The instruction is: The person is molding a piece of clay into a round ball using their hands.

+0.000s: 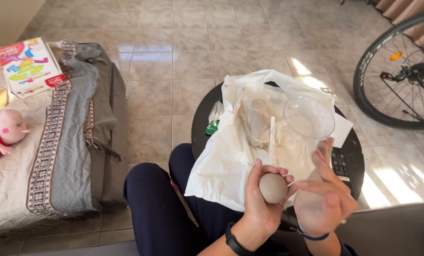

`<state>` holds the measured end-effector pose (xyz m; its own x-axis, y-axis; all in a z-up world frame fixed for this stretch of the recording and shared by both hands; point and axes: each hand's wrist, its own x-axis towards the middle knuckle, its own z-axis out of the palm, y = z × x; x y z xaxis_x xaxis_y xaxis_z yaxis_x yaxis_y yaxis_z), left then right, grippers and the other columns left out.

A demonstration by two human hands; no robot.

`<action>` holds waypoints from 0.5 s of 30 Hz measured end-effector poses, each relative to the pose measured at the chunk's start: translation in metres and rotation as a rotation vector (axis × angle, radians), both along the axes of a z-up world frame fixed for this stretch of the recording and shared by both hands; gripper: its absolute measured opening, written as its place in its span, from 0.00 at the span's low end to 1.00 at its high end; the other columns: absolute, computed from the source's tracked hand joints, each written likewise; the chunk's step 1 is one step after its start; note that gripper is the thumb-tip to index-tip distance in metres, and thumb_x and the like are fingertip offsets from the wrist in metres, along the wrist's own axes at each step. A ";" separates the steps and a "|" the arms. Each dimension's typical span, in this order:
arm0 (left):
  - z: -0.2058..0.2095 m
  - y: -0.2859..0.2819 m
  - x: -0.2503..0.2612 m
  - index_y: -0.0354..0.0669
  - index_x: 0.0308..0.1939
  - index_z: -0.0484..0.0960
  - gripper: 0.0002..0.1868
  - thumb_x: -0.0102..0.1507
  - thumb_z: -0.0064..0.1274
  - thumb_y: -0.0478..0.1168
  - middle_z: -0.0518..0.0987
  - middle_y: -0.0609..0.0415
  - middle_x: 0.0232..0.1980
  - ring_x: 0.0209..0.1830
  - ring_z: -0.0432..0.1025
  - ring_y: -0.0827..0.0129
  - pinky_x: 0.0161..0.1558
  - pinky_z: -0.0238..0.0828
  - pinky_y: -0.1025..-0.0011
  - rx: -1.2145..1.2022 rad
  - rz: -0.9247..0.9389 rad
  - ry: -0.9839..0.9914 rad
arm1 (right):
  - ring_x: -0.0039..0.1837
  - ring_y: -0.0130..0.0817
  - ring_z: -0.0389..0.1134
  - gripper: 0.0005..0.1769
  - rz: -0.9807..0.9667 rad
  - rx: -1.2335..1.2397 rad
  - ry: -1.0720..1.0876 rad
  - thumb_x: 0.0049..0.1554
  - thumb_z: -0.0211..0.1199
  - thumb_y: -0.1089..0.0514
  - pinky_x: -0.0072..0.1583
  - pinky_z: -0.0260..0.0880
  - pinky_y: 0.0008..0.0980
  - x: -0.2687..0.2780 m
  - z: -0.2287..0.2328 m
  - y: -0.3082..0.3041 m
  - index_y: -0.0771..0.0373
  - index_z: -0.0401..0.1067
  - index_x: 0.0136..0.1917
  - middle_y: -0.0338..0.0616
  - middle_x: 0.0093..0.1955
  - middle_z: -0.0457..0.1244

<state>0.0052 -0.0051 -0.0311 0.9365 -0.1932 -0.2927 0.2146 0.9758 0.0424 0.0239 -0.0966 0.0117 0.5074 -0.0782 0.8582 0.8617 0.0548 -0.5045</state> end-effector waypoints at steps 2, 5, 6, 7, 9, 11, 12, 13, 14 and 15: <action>0.002 0.005 -0.001 0.41 0.39 0.75 0.19 0.73 0.46 0.54 0.79 0.47 0.42 0.41 0.77 0.57 0.44 0.77 0.59 0.072 0.086 -0.076 | 0.80 0.57 0.58 0.26 0.054 0.063 0.027 0.70 0.46 0.49 0.85 0.42 0.55 -0.003 0.007 0.005 0.72 0.73 0.44 0.67 0.69 0.61; 0.000 0.015 -0.007 0.35 0.40 0.76 0.19 0.76 0.46 0.49 0.80 0.42 0.40 0.40 0.77 0.54 0.43 0.77 0.57 0.283 0.346 -0.310 | 0.81 0.58 0.55 0.24 0.252 0.217 0.240 0.69 0.46 0.48 0.84 0.43 0.57 -0.009 0.011 0.013 0.71 0.72 0.56 0.67 0.73 0.58; -0.002 0.018 -0.011 0.29 0.44 0.76 0.21 0.79 0.45 0.47 0.81 0.38 0.42 0.41 0.77 0.51 0.48 0.78 0.55 0.422 0.524 -0.471 | 0.82 0.59 0.53 0.27 0.395 0.310 0.424 0.68 0.45 0.47 0.83 0.44 0.56 -0.012 0.012 0.015 0.72 0.70 0.64 0.68 0.76 0.56; 0.006 0.022 -0.013 0.29 0.44 0.76 0.21 0.79 0.45 0.47 0.81 0.38 0.42 0.41 0.77 0.51 0.48 0.78 0.55 0.422 0.524 -0.470 | 0.82 0.59 0.53 0.27 0.394 0.311 0.425 0.68 0.45 0.47 0.83 0.44 0.56 -0.015 0.016 0.022 0.72 0.70 0.64 0.68 0.76 0.56; 0.020 0.033 -0.022 0.28 0.72 0.64 0.30 0.77 0.39 0.51 0.85 0.40 0.45 0.55 0.77 0.45 0.66 0.69 0.46 0.965 0.721 -0.555 | 0.78 0.57 0.54 0.36 0.610 0.567 1.025 0.64 0.43 0.42 0.78 0.47 0.54 -0.023 0.021 0.036 0.71 0.64 0.73 0.64 0.74 0.58; 0.055 0.048 -0.028 0.28 0.73 0.53 0.33 0.78 0.28 0.55 0.82 0.39 0.55 0.68 0.64 0.41 0.72 0.42 0.41 1.287 0.764 -0.624 | 0.75 0.55 0.57 0.37 0.654 0.648 1.224 0.62 0.43 0.39 0.75 0.51 0.52 -0.031 0.038 0.055 0.68 0.65 0.71 0.59 0.72 0.61; 0.072 0.056 -0.029 0.28 0.74 0.42 0.36 0.78 0.17 0.59 0.79 0.38 0.64 0.81 0.52 0.37 0.78 0.15 0.35 1.606 0.802 -0.711 | 0.73 0.53 0.60 0.37 0.703 0.725 1.403 0.59 0.43 0.37 0.71 0.54 0.50 -0.033 0.047 0.065 0.64 0.66 0.70 0.55 0.70 0.64; 0.052 0.051 -0.029 0.28 0.74 0.42 0.36 0.78 0.17 0.59 0.79 0.38 0.64 0.81 0.52 0.37 0.78 0.15 0.35 1.609 0.790 -0.704 | 0.73 0.53 0.60 0.37 0.698 0.731 1.414 0.59 0.43 0.37 0.71 0.54 0.50 -0.033 0.032 0.061 0.64 0.66 0.70 0.55 0.70 0.64; 0.032 0.046 -0.027 0.32 0.79 0.39 0.40 0.76 0.09 0.63 0.77 0.41 0.68 0.85 0.44 0.41 0.76 0.03 0.39 1.733 0.987 -0.749 | 0.69 0.50 0.62 0.32 0.713 0.739 1.414 0.61 0.45 0.37 0.69 0.58 0.49 -0.031 0.018 0.057 0.62 0.69 0.65 0.53 0.66 0.66; 0.013 0.042 -0.025 0.37 0.84 0.36 0.46 0.73 0.01 0.68 0.76 0.45 0.73 0.90 0.36 0.46 0.74 -0.10 0.43 1.851 1.186 -0.797 | 0.66 0.48 0.64 0.29 0.728 0.747 1.415 0.62 0.46 0.36 0.67 0.61 0.48 -0.030 0.004 0.053 0.60 0.71 0.59 0.50 0.62 0.67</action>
<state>-0.0198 0.0368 -0.0184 0.3754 0.2623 0.8890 -0.7052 -0.5416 0.4576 -0.0062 -0.0438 0.0160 0.8724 0.3473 -0.3440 -0.4798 0.7433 -0.4662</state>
